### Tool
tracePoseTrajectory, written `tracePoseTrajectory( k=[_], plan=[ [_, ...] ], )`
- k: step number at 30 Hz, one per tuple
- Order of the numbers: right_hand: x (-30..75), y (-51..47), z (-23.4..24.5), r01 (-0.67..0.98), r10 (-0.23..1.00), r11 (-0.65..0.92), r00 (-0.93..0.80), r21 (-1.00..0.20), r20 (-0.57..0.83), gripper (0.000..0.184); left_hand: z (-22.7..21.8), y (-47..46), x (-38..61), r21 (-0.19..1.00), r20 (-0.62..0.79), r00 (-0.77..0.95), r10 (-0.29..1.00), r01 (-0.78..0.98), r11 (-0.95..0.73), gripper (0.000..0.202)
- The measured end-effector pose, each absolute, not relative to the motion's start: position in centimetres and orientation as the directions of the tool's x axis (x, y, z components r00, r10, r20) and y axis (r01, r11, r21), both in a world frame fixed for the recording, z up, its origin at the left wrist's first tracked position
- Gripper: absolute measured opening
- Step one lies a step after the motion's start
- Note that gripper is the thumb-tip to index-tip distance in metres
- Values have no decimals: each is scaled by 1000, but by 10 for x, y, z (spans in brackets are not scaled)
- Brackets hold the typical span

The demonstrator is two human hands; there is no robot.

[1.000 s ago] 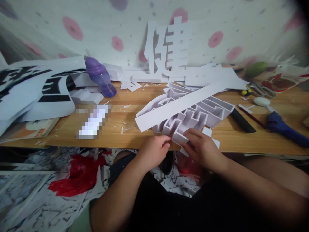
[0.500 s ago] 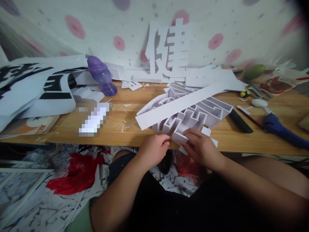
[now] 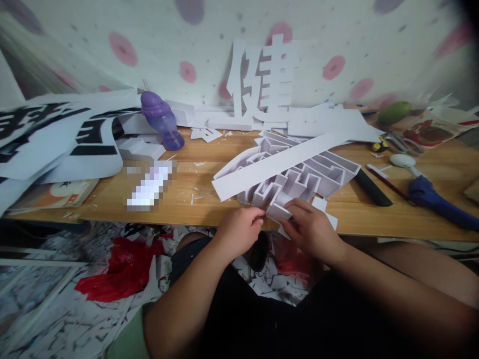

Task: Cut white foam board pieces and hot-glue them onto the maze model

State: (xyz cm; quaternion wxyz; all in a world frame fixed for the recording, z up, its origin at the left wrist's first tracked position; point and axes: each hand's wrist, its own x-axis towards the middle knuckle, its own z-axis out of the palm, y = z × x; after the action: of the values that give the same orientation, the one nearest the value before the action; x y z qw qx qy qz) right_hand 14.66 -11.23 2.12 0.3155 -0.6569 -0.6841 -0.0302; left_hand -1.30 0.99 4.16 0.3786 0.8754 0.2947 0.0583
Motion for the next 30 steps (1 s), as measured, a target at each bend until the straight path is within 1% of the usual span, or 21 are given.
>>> tracePoseTrajectory(
  k=[12, 20, 30],
  plan=[
    [147, -114, 18, 912, 869, 147, 66, -383, 491, 8, 40, 10, -14, 706, -153, 814, 560, 487, -514, 33],
    [144, -112, 20, 917, 868, 139, 69, -374, 491, 6, 36, 10, -16, 732, -124, 824, 553, 453, -510, 32],
    [144, -112, 23, 922, 885, 138, 49, -362, 463, 13, 34, 8, -16, 730, -103, 815, 570, 451, -513, 32]
  ],
)
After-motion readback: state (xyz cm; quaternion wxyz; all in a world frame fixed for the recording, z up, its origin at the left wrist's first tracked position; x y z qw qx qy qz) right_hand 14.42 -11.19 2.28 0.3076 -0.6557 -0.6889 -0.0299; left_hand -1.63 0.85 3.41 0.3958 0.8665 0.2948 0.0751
